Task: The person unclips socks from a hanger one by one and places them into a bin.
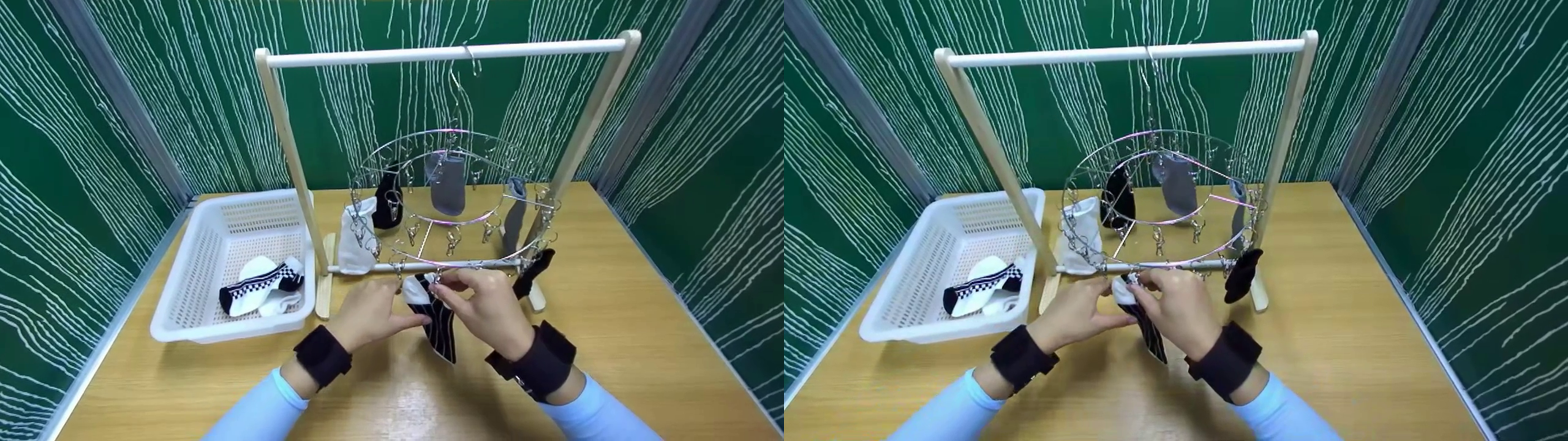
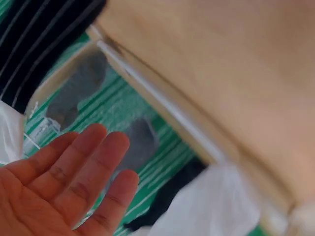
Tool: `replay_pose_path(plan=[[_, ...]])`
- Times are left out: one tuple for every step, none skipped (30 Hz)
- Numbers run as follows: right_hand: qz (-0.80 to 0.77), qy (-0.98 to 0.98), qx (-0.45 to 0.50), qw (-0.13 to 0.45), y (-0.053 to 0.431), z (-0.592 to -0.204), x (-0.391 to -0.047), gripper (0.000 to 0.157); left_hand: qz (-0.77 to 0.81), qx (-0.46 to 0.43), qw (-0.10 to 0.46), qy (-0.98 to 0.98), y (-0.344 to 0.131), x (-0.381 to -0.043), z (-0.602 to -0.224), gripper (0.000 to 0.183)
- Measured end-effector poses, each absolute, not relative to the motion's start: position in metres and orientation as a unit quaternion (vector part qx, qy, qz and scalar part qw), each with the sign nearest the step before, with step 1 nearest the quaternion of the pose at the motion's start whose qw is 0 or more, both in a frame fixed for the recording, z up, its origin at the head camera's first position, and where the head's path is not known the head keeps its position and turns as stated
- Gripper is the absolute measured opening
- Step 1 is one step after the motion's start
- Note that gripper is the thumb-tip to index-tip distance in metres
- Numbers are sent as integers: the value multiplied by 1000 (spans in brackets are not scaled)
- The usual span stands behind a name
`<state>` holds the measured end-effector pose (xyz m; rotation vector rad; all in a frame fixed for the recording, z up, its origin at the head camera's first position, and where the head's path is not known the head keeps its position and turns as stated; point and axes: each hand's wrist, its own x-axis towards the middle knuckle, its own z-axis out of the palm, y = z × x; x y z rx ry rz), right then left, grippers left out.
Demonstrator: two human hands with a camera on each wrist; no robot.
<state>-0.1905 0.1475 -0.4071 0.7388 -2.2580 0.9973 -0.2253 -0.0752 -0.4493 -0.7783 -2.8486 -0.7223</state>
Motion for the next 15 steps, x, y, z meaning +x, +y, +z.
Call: replay_pose_path(plan=[[374,-840,276,278,147,-407,-191,8,-264,-257,40,-929,-75,-226,-450,62],[375,-839,277,280,147,-407,-191,8,-290,-258,30,-921,-74,-227,-450,55],[375,-838,279,282,147,-407,-191,8,-313,-260,23,-913,-74,-228,-452,48],[375,-837,280,284,147,-407,-191,8,-335,-263,19,-904,-74,-229,-453,42],[375,-835,281,288,147,-407,-192,8,-355,-263,17,-897,-73,-229,-454,37],[374,-834,283,291,147,-407,-192,9,-373,-266,17,-889,-73,-230,-455,32],[372,-832,286,296,147,-408,-192,9,-391,-269,19,-880,-73,-230,-456,28],[369,-830,289,302,147,-408,-193,10,-411,-270,19,-870,-73,-230,-457,26],[367,-828,291,308,147,-409,-193,10,-432,-273,19,-860,-73,-230,-458,24],[365,-826,294,313,147,-410,-194,11,-452,-274,15,-849,-73,-230,-458,24],[365,-823,296,318,148,-410,-194,12,-470,-276,10,-838,-74,-229,-458,23],[366,-820,299,322,148,-410,-195,12,-487,-280,4,-827,-74,-229,-457,23],[368,-817,302,326,148,-411,-195,13,-502,-282,-2,-818,-74,-229,-457,23],[372,-812,305,329,148,-411,-195,13,-513,-284,-8,-810,-74,-229,-457,23],[376,-808,309,332,148,-411,-195,13,-523,-286,-12,-803,-74,-229,-457,24]])
